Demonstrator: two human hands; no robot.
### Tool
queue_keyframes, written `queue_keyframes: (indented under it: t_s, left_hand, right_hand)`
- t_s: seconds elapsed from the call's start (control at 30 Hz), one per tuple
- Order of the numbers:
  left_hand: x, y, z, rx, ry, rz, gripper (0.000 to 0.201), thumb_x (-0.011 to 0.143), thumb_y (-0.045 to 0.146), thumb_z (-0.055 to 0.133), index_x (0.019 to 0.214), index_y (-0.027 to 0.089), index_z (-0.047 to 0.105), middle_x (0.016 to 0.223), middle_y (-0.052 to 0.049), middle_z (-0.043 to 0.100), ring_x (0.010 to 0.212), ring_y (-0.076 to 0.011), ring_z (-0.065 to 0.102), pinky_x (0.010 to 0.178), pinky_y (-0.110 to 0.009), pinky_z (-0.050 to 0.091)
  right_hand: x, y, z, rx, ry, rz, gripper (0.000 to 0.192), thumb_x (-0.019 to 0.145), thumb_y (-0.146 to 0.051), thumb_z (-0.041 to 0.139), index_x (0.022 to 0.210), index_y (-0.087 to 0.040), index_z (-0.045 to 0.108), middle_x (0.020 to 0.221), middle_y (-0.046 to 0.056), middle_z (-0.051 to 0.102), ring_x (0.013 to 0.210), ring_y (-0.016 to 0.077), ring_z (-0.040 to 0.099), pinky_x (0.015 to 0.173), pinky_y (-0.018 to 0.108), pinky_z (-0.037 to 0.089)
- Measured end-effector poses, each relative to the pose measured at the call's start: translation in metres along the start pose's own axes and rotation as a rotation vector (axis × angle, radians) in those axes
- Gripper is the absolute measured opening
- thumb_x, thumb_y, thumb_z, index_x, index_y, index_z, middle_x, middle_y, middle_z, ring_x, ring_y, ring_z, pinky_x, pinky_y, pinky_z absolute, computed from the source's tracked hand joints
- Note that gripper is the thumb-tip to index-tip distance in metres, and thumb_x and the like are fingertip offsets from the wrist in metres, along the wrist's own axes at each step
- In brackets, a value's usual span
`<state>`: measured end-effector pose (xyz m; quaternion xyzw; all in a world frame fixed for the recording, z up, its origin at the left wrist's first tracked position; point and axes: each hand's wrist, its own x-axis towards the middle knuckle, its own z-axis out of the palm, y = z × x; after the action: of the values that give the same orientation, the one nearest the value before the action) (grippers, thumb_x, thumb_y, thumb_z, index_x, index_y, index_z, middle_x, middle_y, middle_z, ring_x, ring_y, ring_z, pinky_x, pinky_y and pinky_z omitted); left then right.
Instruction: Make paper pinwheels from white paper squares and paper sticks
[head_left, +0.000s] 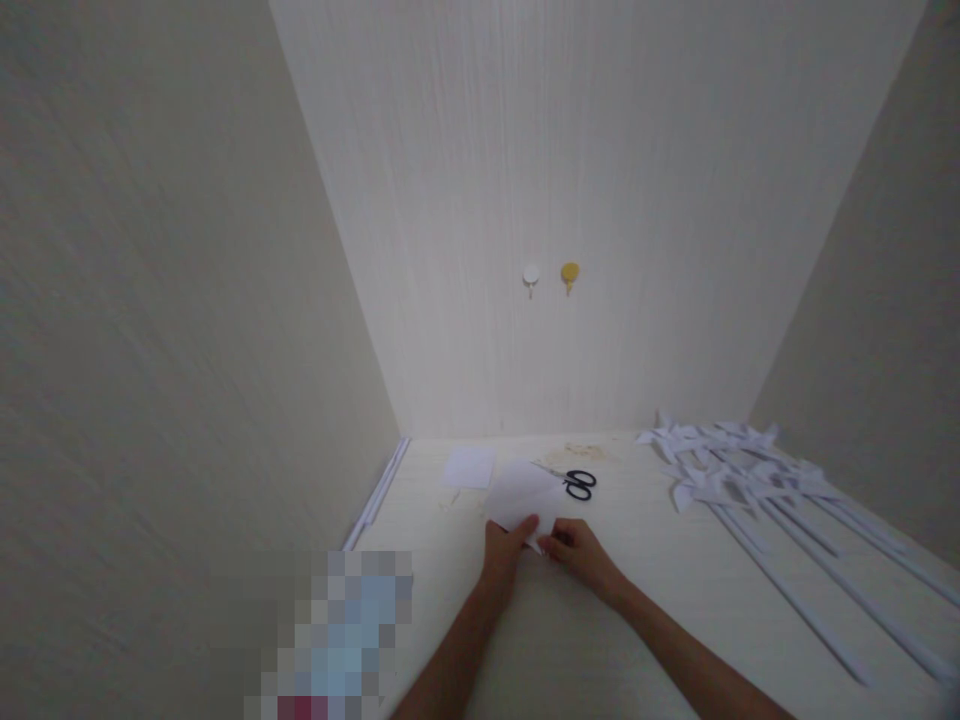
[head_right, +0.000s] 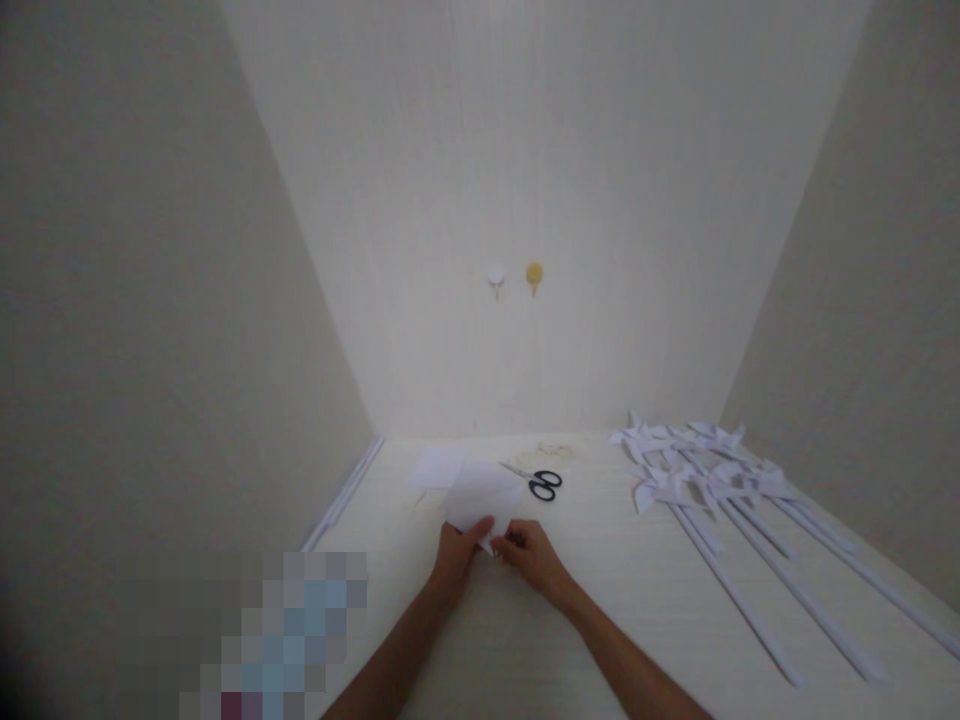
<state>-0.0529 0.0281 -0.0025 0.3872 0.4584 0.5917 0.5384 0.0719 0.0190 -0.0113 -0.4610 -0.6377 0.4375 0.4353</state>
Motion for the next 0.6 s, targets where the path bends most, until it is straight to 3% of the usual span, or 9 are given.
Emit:
queue_keyframes:
  t_s: [0.4, 0.6]
  left_hand:
    - [-0.0036, 0.0054, 0.0018, 0.045, -0.058, 0.035, 0.027, 0.051, 0.021, 0.069, 0.074, 0.008, 0.065, 0.074, -0.010, 0.067, 0.065, -0.0188, 0.060, 0.063, -0.029, 0.047]
    - [-0.0060, 0.0074, 0.0019, 0.116, -0.075, 0.045, 0.031, 0.049, 0.024, 0.070, 0.074, 0.006, 0.066, 0.074, -0.012, 0.067, 0.067, -0.0208, 0.060, 0.062, -0.030, 0.047]
  right_hand:
    - [0.0001, -0.0017, 0.0005, 0.084, 0.008, 0.027, 0.033, 0.061, -0.043, 0.056, 0.046, -0.015, 0.049, 0.040, -0.004, 0.045, 0.039, 0.0066, 0.036, 0.040, 0.020, 0.026]
    - [0.0000, 0.0001, 0.0022, -0.055, -0.006, -0.003, 0.034, 0.062, -0.042, 0.057, 0.044, -0.014, 0.050, 0.038, -0.005, 0.039, 0.038, 0.0052, 0.028, 0.039, 0.020, 0.021]
